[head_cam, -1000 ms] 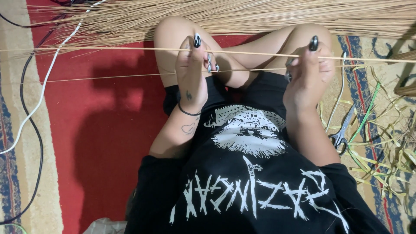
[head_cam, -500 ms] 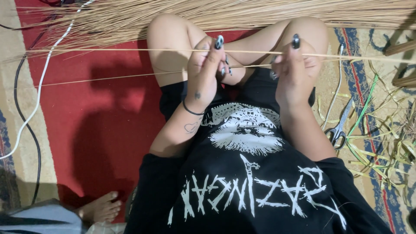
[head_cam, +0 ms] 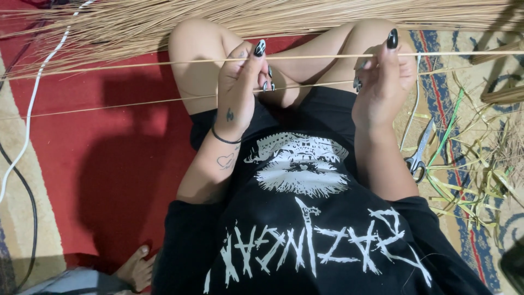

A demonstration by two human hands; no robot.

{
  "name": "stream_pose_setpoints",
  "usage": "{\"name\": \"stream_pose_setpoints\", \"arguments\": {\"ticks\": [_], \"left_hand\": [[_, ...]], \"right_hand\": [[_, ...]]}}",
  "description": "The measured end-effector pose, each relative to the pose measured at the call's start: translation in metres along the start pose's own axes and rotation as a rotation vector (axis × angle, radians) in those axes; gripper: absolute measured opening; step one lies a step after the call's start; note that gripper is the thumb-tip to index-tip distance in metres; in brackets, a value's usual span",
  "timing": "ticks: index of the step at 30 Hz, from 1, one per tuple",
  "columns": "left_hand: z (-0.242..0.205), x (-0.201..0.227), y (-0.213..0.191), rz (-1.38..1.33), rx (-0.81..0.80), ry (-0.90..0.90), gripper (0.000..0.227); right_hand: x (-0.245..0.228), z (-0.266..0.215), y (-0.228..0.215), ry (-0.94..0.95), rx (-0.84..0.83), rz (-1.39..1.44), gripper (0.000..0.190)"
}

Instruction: The person cleans long thin plant fibers by running their fingernails along the length of each strand.

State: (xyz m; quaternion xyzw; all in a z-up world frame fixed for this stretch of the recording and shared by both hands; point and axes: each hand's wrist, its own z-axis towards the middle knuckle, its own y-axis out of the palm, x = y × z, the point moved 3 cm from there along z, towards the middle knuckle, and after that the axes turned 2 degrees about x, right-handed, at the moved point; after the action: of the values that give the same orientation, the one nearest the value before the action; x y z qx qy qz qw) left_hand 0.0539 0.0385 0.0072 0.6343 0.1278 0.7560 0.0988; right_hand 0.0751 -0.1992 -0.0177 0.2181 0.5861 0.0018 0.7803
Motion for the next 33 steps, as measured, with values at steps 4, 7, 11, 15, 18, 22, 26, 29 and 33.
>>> {"name": "stream_pose_setpoints", "arguments": {"ticks": [4,7,11,15,18,22,26,29,33], "left_hand": [[0.002,-0.025,0.009,-0.143,-0.090,-0.052,0.025],[0.002,-0.016,0.011,-0.097,0.011,-0.049,0.036],[0.004,-0.018,0.001,-0.110,0.044,0.024,0.028],[0.001,-0.042,0.022,-0.101,-0.017,0.000,0.026],[0.007,-0.041,0.010,-0.036,0.029,0.074,0.026],[0.013,-0.051,-0.002,0.040,0.028,0.097,0.027],[0.010,-0.059,0.009,-0.098,0.009,0.034,0.030],[0.015,-0.059,-0.003,-0.056,0.036,0.040,0.030],[0.018,-0.065,-0.004,-0.050,0.089,-0.007,0.024]], "right_hand": [[0.005,-0.016,0.017,-0.085,-0.247,0.045,0.027],[0.019,-0.013,0.008,0.045,-0.198,0.031,0.023],[0.015,-0.002,0.000,0.038,0.009,0.023,0.025],[0.061,-0.017,0.003,0.016,-0.165,0.000,0.027],[0.056,-0.005,-0.006,0.043,0.025,0.112,0.027],[0.055,0.008,-0.019,-0.031,0.013,0.032,0.024],[0.068,-0.007,-0.008,0.014,-0.094,0.041,0.026],[0.063,0.006,-0.017,0.016,-0.043,0.022,0.027],[0.070,0.007,-0.021,0.021,0.049,0.061,0.020]]}}
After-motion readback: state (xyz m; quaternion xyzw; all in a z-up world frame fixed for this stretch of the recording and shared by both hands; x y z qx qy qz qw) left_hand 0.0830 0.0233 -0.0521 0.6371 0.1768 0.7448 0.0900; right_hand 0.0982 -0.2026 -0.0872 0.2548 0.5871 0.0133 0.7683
